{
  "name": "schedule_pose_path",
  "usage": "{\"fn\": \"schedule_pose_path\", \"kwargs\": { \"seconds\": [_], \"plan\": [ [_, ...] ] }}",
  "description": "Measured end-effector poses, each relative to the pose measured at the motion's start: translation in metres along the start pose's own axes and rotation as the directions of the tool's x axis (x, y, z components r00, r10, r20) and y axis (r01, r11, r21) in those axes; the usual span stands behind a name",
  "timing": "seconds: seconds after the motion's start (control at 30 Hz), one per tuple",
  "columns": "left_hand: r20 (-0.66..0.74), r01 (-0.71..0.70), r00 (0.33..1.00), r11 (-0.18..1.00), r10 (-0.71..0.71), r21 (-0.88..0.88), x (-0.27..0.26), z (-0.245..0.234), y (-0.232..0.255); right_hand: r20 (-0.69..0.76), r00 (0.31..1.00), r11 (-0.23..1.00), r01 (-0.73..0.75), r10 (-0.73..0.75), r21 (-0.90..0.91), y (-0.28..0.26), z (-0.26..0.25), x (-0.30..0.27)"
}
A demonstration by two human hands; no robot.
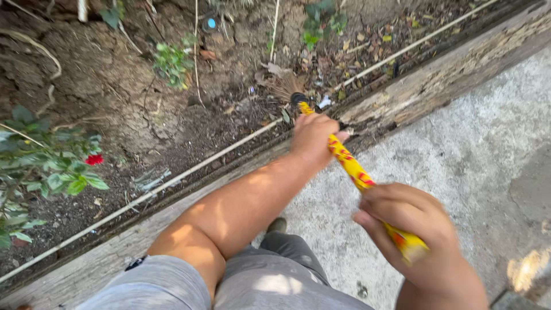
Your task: The person sweeps debris from a concrete path and garden border using a broom, moving leaves and soil into a pile.
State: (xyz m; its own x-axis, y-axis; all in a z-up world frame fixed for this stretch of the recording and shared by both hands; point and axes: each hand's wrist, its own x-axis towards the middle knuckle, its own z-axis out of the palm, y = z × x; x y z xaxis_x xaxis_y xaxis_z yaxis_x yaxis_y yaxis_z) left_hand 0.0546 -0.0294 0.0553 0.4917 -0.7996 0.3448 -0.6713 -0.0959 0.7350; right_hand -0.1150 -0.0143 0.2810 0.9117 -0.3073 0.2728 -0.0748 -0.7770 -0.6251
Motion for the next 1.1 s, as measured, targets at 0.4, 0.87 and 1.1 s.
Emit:
{"fn": "schedule_pose_path", "kwargs": {
  "seconds": [0.4,0.87,1.1],
  "plan": [
    [-0.221,0.025,0.975,0.991,0.004,0.131,0.017,-0.032,-0.053,-0.126,0.991,0.979,0.067,-0.044,0.192,0.07,0.044,-0.003],
    [-0.18,0.058,0.983,0.993,-0.038,0.106,0.08,0.017,0.029,-0.037,0.968,0.915,0.247,-0.249,0.319,0.115,-0.093,0.02],
    [-0.027,0.151,0.988,0.96,-0.149,0.236,0.035,0.048,-0.042,0.237,0.954,0.837,0.024,-0.183,0.546,0.204,-0.04,0.028]
  ]
}}
